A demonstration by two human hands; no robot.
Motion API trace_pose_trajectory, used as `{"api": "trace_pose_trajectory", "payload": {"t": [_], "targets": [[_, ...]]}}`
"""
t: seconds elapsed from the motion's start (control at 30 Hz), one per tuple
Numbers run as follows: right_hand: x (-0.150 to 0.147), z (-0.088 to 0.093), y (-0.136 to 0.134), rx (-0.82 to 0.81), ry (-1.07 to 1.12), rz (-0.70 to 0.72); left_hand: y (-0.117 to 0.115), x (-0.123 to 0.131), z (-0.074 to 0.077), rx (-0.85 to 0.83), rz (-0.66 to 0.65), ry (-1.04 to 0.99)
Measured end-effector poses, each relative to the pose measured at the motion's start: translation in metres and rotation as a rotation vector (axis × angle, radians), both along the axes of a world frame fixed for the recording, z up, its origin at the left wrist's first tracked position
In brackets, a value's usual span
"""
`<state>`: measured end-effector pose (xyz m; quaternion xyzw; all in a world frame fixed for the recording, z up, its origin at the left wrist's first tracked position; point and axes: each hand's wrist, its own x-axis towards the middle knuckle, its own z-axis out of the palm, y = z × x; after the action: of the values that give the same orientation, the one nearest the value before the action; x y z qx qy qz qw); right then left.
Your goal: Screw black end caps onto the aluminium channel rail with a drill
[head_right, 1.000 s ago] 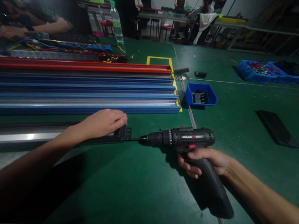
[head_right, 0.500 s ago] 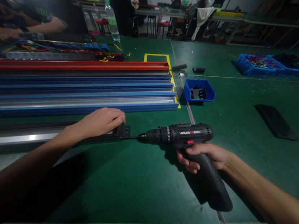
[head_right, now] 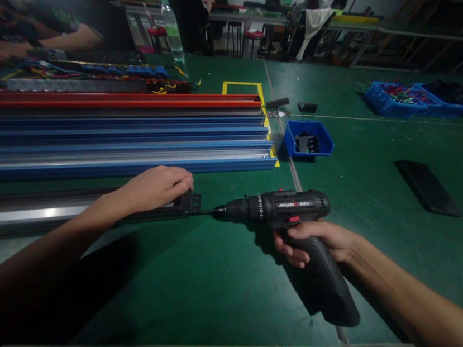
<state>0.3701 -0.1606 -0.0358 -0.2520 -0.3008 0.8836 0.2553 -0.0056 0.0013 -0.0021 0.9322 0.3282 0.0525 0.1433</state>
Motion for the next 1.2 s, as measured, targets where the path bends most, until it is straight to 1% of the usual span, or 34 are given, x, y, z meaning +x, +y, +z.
{"api": "trace_pose_trajectory", "payload": {"t": [0.3, 0.77, 1.03, 1.2], "targets": [[0.0007, -0.0013, 0.0002, -0.014, 0.021, -0.003, 0.0007, 0.0003, -0.0009, 0.009, -0.017, -0.005], [0.0010, -0.0014, 0.0007, -0.010, 0.019, -0.009, -0.0002, 0.0014, 0.0015, -0.031, 0.014, 0.019], [-0.0009, 0.0006, -0.0008, -0.015, -0.005, -0.004, 0.0003, -0.0004, -0.0009, -0.006, -0.016, -0.011], [-0.0025, 0.0042, -0.0015, -0.017, -0.065, -0.019, 0.0003, -0.0004, -0.0011, -0.023, -0.005, -0.008]]}}
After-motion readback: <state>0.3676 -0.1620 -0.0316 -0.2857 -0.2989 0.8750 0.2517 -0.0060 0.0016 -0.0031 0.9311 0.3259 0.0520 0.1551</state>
